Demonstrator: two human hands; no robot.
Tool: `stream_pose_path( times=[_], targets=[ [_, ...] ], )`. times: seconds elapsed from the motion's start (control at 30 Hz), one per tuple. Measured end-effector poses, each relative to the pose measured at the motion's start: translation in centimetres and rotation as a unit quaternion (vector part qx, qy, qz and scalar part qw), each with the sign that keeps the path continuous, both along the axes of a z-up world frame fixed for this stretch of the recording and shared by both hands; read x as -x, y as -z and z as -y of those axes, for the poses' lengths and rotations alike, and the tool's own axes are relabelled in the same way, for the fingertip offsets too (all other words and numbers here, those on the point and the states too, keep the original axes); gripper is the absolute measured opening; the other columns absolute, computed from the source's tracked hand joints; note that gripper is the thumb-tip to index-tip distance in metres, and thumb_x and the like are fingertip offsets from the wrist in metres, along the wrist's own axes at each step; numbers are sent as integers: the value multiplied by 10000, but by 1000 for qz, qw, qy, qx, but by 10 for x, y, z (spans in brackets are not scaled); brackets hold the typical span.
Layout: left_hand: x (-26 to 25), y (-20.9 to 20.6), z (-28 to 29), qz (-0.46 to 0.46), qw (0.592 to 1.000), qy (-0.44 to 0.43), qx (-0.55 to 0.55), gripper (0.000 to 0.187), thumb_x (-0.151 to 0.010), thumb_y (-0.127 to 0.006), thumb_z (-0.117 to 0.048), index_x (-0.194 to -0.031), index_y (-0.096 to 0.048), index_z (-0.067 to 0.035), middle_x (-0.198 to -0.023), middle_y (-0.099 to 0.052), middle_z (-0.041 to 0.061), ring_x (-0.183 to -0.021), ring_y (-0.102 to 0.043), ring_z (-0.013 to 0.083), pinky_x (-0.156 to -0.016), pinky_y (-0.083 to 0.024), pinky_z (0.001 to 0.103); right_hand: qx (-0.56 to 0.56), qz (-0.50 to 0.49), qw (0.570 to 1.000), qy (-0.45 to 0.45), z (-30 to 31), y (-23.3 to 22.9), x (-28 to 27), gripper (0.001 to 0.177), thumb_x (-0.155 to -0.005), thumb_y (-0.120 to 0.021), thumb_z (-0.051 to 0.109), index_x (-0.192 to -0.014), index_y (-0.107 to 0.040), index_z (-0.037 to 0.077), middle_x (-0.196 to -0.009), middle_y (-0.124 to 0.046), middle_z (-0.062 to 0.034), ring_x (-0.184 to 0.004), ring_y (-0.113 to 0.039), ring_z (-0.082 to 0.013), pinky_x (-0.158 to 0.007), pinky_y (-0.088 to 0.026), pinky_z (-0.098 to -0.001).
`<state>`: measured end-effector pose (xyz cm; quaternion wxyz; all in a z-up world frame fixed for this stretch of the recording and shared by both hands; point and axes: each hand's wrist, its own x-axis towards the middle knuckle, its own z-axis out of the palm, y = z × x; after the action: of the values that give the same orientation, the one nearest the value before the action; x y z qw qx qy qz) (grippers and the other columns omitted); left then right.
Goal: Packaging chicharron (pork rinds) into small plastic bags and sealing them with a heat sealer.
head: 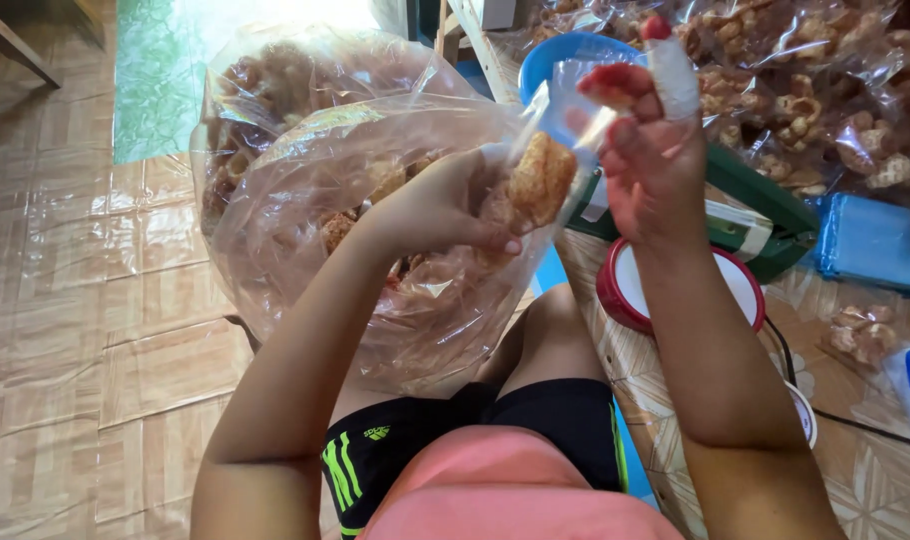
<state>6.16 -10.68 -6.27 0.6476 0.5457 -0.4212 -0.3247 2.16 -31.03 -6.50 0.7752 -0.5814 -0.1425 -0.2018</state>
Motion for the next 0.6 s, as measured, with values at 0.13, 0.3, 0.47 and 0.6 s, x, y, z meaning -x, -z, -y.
stream_pose_path(
  times=[0.13,0.3,0.47,0.6],
  targets=[
    [13,-13,-9,177,962,-144,-153,589,-605,-711,-16,-1147,-487,-71,-945,-622,40,-799,-623,141,-623,-534,232,190,41,979,58,7,-20,15,319,-864,-609,244,-1141,-474,162,-1250,-485,-48,-1155,-496,-216,-1066,-392,-494],
    [21,-16,-9,289,903,-198,-249,703,-573,-728,-96,-1226,-473,-147,-639,-578,2,-548,-536,123,-524,-383,259,427,-106,898,10,4,-45,12,556,-785,-614,125,-1304,-415,126,-935,-571,-26,-1007,-493,-132,-888,-393,-296],
    [16,-8,-10,196,947,-149,-205,695,-648,-733,-34,-1262,-413,-94,-784,-625,-13,-566,-508,63,-501,-435,194,387,-202,878,-193,17,-49,-3,697,-723,-606,57,-1370,-354,118,-758,-536,-24,-764,-523,-90,-679,-424,-220],
    [12,0,-9,142,965,-150,-159,707,-640,-736,-29,-1260,-400,-85,-995,-625,33,-691,-577,57,-605,-520,194,414,-216,864,-187,3,-60,4,811,-635,-628,57,-1365,-282,122,-1073,-568,-145,-936,-557,-184,-790,-470,-296]
  ],
)
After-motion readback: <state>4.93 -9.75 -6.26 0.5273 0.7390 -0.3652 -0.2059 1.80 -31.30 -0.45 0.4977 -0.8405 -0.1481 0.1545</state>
